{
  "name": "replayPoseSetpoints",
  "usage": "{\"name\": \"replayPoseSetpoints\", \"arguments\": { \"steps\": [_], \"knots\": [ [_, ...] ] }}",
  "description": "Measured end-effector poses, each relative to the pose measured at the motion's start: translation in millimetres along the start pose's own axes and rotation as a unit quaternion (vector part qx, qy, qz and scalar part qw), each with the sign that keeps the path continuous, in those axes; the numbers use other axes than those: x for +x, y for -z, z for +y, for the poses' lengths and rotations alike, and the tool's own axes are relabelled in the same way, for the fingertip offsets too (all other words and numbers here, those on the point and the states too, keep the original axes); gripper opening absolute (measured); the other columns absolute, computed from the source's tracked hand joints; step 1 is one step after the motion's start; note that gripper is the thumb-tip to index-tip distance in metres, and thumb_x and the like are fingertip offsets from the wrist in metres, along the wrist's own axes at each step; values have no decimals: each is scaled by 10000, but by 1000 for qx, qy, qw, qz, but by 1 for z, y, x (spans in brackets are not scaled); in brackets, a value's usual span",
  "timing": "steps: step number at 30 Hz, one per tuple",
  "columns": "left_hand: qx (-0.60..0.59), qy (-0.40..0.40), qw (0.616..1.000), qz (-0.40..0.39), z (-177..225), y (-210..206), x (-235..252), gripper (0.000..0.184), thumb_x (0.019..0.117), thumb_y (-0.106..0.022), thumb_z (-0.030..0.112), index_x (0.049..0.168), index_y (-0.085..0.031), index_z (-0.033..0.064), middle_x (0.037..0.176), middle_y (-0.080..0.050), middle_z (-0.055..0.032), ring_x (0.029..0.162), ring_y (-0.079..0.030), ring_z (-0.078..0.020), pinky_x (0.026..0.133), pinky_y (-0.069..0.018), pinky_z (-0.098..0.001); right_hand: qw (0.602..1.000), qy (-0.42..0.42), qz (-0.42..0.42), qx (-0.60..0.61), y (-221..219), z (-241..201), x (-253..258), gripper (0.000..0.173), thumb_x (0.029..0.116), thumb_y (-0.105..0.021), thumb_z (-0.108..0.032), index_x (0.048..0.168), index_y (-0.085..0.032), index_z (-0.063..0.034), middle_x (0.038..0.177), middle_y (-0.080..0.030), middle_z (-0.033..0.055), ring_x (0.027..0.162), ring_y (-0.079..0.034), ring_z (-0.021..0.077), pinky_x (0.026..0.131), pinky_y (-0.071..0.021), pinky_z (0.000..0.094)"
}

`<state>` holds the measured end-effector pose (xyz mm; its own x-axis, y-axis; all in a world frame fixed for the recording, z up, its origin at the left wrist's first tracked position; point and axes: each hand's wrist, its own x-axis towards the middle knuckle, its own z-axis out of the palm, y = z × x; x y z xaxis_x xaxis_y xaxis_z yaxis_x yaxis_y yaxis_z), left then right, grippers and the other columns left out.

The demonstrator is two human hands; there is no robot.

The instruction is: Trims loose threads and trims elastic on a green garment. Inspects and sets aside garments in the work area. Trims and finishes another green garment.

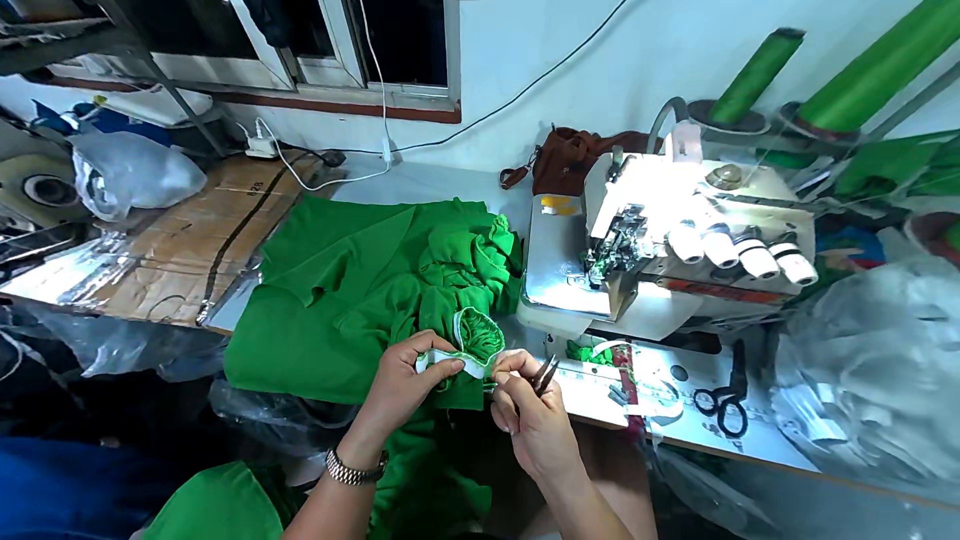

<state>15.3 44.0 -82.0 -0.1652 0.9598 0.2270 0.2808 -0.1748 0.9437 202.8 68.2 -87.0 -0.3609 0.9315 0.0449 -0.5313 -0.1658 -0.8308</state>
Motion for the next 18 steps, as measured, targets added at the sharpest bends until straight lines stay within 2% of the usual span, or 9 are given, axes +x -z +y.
{"name": "replayPoseSetpoints", "arguments": {
  "steps": [2, 4, 7, 9, 11, 12, 13, 15, 18],
  "knots": [
    [-3, -1, 1000, -1, 0, 0, 0, 32, 884, -761, 101, 890, -745, 129, 870, -686, 5, 715, -629, -101, 615, -531, -230, 999, 32, -35, -2, -1, 2, 1, 143, 970, -561, -82, 947, -700, -108, 982, -651, 44, 504, -447, 1, 485, -434, 162],
    [-4, -8, 1000, -3, -2, 0, 0, 33, 885, -755, 100, 883, -738, 128, 866, -681, 8, 707, -620, -95, 605, -522, -227, 997, 58, -51, -7, -2, 4, 3, 130, 963, -585, -87, 934, -706, -128, 1031, -651, 43, 507, -449, -5, 484, -439, 159],
    [3, -8, 1000, -7, -1, 1, 1, 37, 898, -743, 98, 879, -727, 126, 863, -681, 4, 694, -617, -97, 595, -517, -228, 994, 81, -64, -18, -2, 3, 4, 134, 954, -584, -73, 930, -702, -132, 1020, -635, 40, 509, -446, -2, 478, -438, 158],
    [6, -2, 1000, -6, -1, 1, 2, 44, 902, -739, 93, 875, -726, 126, 858, -684, 5, 685, -614, -100, 588, -513, -229, 992, 81, -82, -49, 0, 2, 2, 135, 983, -574, -93, 964, -701, -133, 985, -657, 26, 509, -455, -10, 484, -442, 154],
    [10, -4, 1000, -5, -2, 0, 2, 44, 896, -739, 91, 871, -726, 124, 849, -677, 7, 678, -607, -97, 578, -504, -225, 984, 75, -63, -152, 5, 0, 0, 152, 988, -534, -86, 970, -680, -124, 806, -606, -24, 499, -431, -12, 476, -403, 149],
    [17, -6, 1000, -2, -3, 0, 2, 48, 894, -738, 91, 866, -722, 127, 848, -675, 12, 681, -606, -91, 579, -503, -222, 970, 80, -41, -227, 9, -1, -2, 154, 965, -514, -74, 940, -659, -121, 713, -551, -49, 496, -421, -13, 472, -379, 148],
    [27, -8, 1000, 2, -3, 0, 2, 54, 893, -738, 93, 862, -717, 132, 849, -674, 19, 687, -609, -85, 586, -505, -221, 946, 97, -28, -307, 16, -3, -5, 145, 949, -503, -72, 917, -637, -116, 700, -520, -61, 523, -424, -21, 489, -373, 141],
    [32, -10, 999, 10, -3, -1, 4, 63, 892, -739, 89, 853, -717, 134, 855, -678, 22, 703, -616, -84, 605, -512, -222, 890, 138, -24, -435, 42, -14, -15, 135, 950, -500, -97, 886, -619, -91, 738, -524, -56, 602, -456, -36, 543, -396, 131],
    [16, -2, 1000, 14, -4, 3, 5, 68, 893, -739, 92, 849, -724, 142, 858, -677, 24, 707, -613, -85, 609, -514, -220, 816, 166, -23, -552, 97, -45, -46, 196, 991, -494, -209, 879, -603, -91, 754, -557, -8, 646, -525, 8, 568, -454, 181]
  ]
}}
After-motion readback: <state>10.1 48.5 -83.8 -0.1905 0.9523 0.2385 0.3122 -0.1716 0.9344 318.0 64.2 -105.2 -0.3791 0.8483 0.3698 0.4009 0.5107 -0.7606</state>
